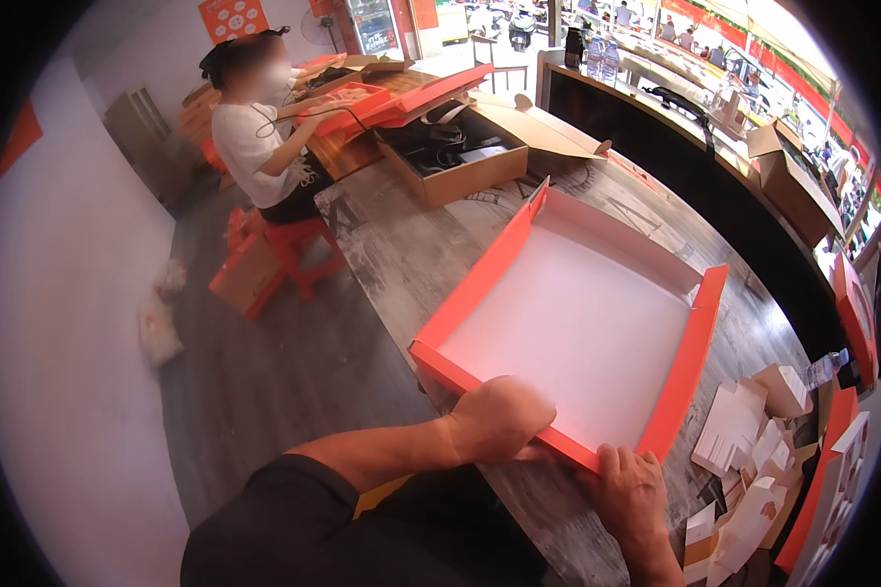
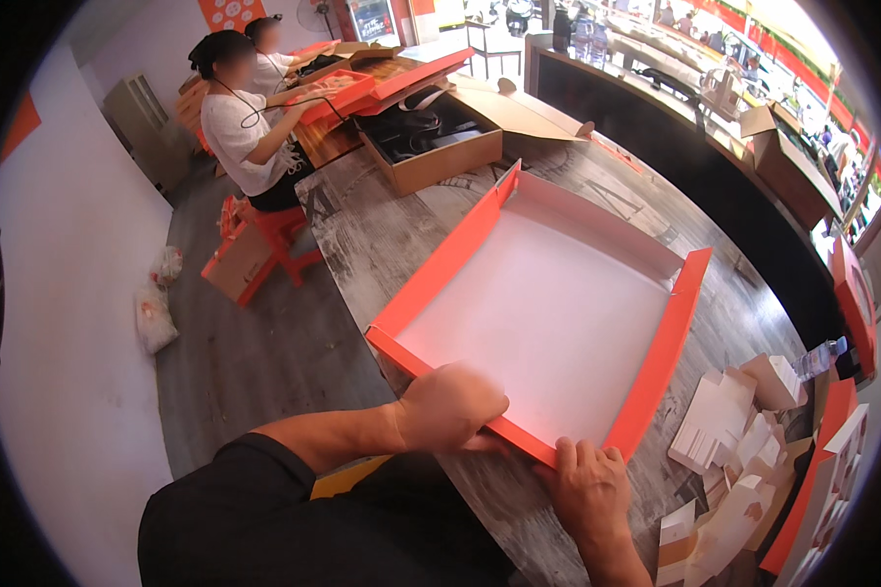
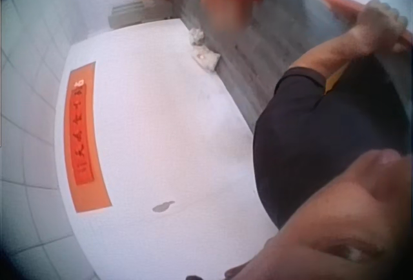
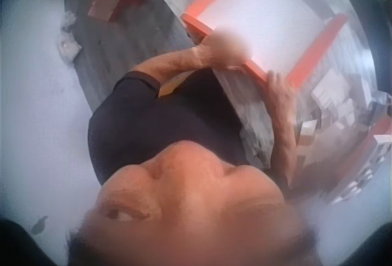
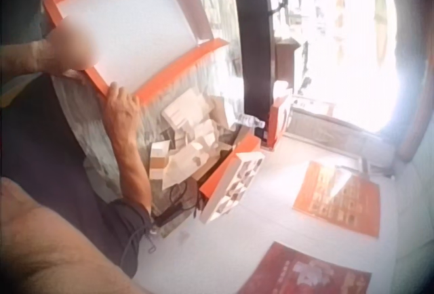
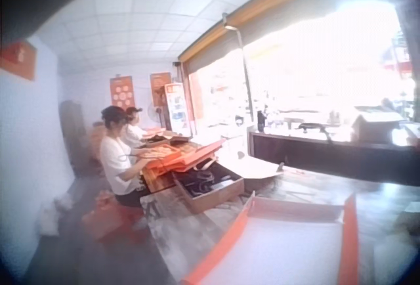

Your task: The person folds the sides and flaps of a large white cardboard box with orange edges by hand, then places a cardboard divider inside.

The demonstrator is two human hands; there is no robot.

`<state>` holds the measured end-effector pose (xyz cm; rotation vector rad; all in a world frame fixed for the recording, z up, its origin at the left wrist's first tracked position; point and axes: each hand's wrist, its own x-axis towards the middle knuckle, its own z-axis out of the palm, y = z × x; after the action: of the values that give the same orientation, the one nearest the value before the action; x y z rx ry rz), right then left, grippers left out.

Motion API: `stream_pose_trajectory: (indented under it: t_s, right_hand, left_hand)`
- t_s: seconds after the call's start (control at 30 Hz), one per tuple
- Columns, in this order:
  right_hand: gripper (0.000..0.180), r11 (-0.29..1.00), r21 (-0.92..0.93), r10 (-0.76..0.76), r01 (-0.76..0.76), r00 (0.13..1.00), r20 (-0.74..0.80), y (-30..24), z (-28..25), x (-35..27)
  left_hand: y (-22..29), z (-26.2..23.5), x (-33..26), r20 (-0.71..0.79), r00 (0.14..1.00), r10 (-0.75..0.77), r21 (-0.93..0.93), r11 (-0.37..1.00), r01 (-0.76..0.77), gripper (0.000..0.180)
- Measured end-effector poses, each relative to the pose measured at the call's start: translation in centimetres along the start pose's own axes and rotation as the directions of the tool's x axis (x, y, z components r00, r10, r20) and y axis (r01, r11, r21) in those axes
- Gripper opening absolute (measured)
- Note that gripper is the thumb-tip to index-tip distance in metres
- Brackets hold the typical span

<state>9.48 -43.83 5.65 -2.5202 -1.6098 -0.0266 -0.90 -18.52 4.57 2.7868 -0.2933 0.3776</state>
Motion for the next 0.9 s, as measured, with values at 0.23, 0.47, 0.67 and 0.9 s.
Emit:
stream_pose_trajectory:
  t_s: [0.23, 0.47, 0.67, 0.9]
  right_hand:
    - [0.041, 0.997, 0.083, 0.013, -0.005, 0.995, -0.097, -0.4, 0.7, -0.2]
    - [0.034, 0.996, 0.014, -0.078, 0.092, 0.91, -0.407, 0.3, 0.2, -1.3]
    - [0.036, 0.977, 0.135, -0.09, 0.163, 0.897, -0.433, 0.9, 2.4, -1.5]
    - [0.034, 0.964, 0.162, -0.118, 0.21, 0.885, -0.45, -0.9, 3.0, -0.9]
  left_hand:
    - [-0.5, 0.1, 0.1, 0.079, 0.997, 0.007, 0.069, 0.998, -0.013, 0.044]
    - [-0.7, 0.3, 0.1, 0.066, 0.998, 0.001, 0.017, 1.0, -0.003, 0.049]
    - [-1.0, -0.6, 0.0, 0.05, 0.998, 0.025, 0.071, 0.997, -0.029, 0.047]
    - [2.1, 0.2, 0.0, 0.025, 0.985, 0.168, 0.031, 0.985, -0.169, 0.046]
